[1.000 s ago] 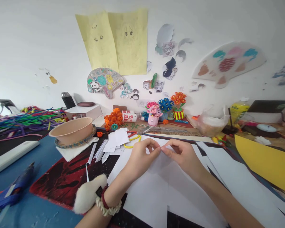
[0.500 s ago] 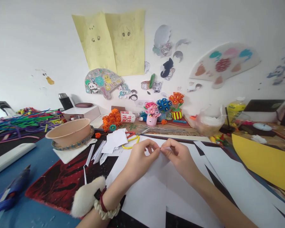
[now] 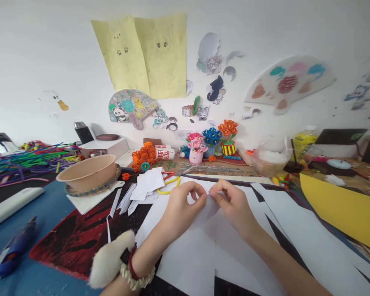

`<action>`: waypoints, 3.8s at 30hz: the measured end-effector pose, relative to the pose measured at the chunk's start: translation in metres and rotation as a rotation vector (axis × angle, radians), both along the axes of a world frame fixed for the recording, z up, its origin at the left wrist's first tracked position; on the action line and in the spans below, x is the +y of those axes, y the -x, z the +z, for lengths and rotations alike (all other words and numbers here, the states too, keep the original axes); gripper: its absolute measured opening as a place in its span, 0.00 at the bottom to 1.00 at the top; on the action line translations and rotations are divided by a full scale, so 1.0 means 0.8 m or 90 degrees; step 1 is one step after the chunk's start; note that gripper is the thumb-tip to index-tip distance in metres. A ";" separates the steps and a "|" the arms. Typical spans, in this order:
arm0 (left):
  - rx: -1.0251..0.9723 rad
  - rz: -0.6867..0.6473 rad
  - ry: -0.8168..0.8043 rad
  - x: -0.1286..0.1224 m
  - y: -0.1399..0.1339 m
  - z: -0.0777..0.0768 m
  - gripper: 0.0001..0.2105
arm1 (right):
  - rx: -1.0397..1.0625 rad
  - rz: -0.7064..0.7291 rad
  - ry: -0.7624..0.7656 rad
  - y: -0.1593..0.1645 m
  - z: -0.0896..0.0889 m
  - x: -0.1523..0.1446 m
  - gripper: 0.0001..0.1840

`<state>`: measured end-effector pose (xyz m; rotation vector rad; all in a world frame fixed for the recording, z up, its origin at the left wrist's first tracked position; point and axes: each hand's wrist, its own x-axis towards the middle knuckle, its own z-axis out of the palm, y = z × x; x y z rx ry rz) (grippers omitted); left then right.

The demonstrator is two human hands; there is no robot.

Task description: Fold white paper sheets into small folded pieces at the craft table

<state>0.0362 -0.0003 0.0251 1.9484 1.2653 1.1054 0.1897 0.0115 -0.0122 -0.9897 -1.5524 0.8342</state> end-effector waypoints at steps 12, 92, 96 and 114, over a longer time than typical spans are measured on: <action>0.018 -0.014 -0.009 0.000 0.001 -0.004 0.04 | 0.088 -0.162 -0.054 -0.044 0.003 0.028 0.08; -0.002 -0.020 0.052 -0.001 0.001 -0.001 0.05 | 0.051 -0.339 -0.103 -0.056 0.000 0.029 0.07; 0.031 0.033 -0.033 -0.002 0.003 -0.003 0.05 | 0.132 -0.297 -0.040 -0.062 0.000 0.035 0.12; -0.063 0.099 -0.023 0.007 0.009 -0.016 0.07 | 0.166 0.017 0.166 -0.029 0.016 0.014 0.17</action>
